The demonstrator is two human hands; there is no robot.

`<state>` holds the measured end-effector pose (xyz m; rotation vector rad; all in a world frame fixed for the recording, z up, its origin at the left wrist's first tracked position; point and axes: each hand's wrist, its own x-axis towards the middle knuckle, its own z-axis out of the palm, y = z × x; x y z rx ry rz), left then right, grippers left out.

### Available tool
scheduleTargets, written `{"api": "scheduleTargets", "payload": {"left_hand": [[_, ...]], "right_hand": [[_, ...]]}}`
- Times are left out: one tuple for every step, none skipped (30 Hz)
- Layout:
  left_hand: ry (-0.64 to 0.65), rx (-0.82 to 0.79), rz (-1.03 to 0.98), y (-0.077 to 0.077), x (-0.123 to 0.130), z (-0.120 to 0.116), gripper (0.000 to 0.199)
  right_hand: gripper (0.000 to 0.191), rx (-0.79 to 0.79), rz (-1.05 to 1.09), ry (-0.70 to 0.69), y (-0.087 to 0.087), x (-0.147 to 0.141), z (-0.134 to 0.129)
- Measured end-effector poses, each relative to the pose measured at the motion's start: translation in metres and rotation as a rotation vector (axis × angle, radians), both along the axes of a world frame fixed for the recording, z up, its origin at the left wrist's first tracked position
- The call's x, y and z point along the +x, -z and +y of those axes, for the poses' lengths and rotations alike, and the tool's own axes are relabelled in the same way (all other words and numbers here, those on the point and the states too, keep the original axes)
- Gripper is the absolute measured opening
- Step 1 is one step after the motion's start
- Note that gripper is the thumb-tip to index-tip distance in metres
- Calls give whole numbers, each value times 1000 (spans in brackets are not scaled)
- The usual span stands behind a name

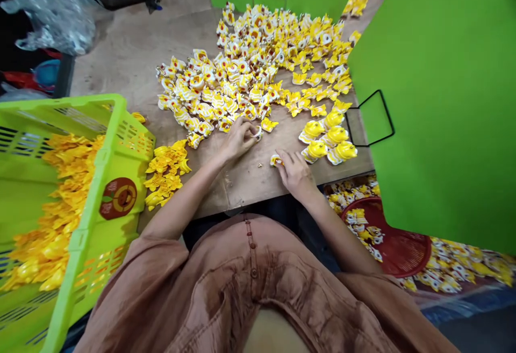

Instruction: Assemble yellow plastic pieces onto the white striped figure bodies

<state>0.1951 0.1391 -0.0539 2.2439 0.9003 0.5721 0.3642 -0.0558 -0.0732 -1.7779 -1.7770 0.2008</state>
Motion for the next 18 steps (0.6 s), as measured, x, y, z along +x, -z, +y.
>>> {"api": "scheduleTargets", "payload": {"left_hand": [[16,4,-54,0,-7,-1,9],[11,-19,-99,0,-15,-3,9],[-17,-73,-127,0,-23,-5,10],[-60,-145,-144,1,-31,-8,16],[-105,-210,-151,2,-39,-11,24],[-133,-248,-143,3,-47,-15,32],[-129,-247,-113,4,-55,-18,38],[-93,-203,-62,4,-62,-22,42],[-36,-122,7,4,-68,-24,44],[30,-22,88,3,-72,-26,45],[91,77,173,1,-75,-26,46],[138,157,251,-1,-75,-25,45],[164,216,315,-3,-74,-22,41],[169,251,358,-5,-72,-18,36],[157,258,369,-7,-70,-15,31],[129,234,340,-8,-68,-12,28],[88,172,274,-9,-67,-10,29],[35,64,169,-11,-66,-11,31]], "right_hand": [[40,9,47,10,1,1,3],[37,32,123,29,3,3,5],[34,66,235,61,5,4,6],[30,102,384,103,7,5,7],[26,127,565,149,8,6,7],[25,126,768,183,8,7,6],[26,94,981,195,7,7,5],[29,37,1186,178,5,7,3],[32,-38,1364,136,3,7,2],[34,-116,1506,83,-1,6,2],[36,-181,1608,34,-4,6,2],[37,-227,1674,-5,-7,4,2],[38,-250,1713,-31,-10,3,2],[38,-255,1733,-50,-13,0,3],[38,-247,1738,-63,-15,-2,3],[37,-230,1726,-70,-17,-6,3],[36,-197,1695,-69,-20,-10,1],[34,-147,1640,-58,-22,-14,-1]]}}
